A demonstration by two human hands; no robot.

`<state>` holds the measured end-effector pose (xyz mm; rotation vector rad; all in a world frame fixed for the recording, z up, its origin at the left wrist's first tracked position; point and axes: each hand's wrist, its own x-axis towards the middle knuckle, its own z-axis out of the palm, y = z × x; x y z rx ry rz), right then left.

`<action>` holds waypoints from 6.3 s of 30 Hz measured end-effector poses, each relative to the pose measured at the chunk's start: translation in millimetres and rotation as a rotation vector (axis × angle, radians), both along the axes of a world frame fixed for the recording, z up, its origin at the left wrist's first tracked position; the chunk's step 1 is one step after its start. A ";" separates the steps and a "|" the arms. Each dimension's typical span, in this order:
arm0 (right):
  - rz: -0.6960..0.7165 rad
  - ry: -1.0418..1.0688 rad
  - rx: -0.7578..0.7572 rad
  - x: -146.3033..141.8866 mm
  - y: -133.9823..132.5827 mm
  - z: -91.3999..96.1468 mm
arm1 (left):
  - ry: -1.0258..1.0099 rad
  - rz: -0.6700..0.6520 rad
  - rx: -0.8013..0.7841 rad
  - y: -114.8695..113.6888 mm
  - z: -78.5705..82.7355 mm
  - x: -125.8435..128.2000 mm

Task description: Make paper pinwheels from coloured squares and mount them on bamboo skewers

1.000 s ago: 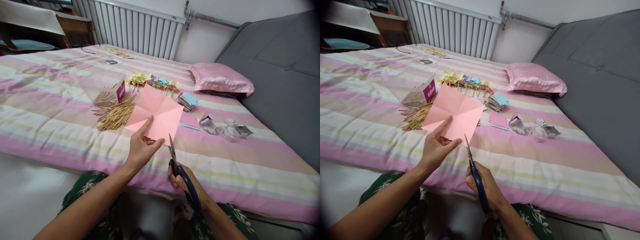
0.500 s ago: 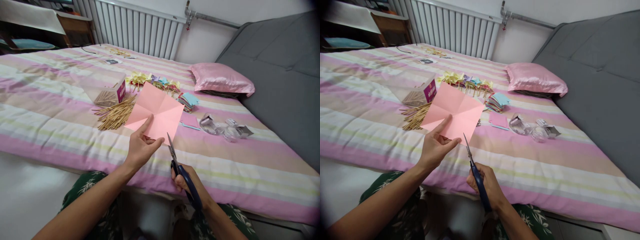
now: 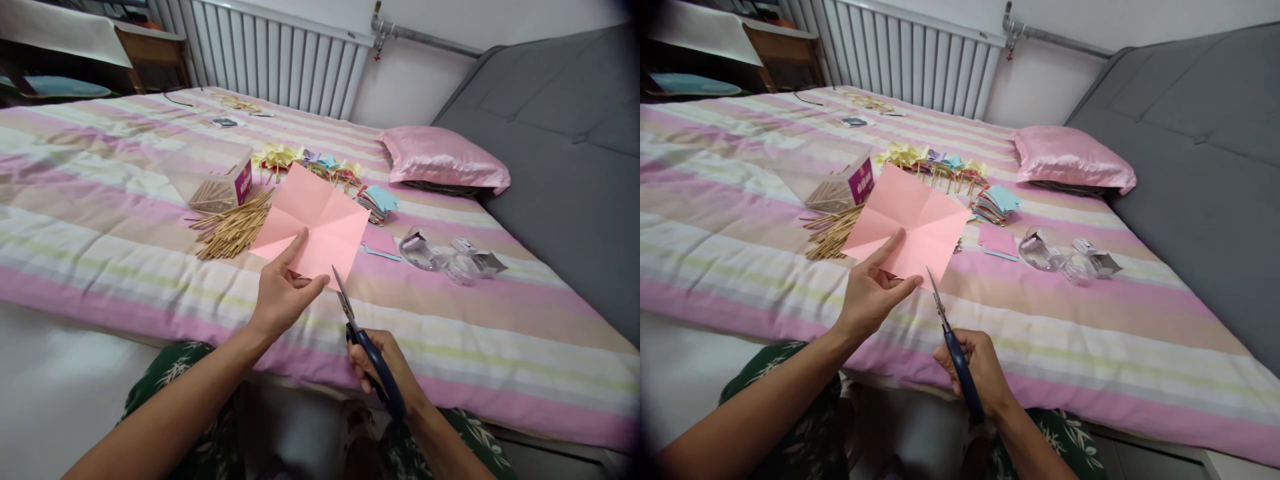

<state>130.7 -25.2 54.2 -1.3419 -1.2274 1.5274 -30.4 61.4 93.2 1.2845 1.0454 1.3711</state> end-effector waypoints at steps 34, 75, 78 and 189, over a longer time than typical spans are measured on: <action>0.041 -0.034 0.080 6.8 -1.5 -9.3 | 0.010 -0.119 -0.065 -6.7 -1.4 6.3; -0.620 0.305 0.368 9.9 18.5 -4.1 | 0.200 -0.456 0.146 -38.6 -31.2 22.6; -0.660 0.315 0.368 18.6 21.1 -3.3 | 0.146 -0.438 0.138 -35.9 -29.7 22.5; -0.020 -0.105 0.052 -13.6 -2.4 -12.4 | 0.061 -0.103 0.005 4.0 -7.6 -5.1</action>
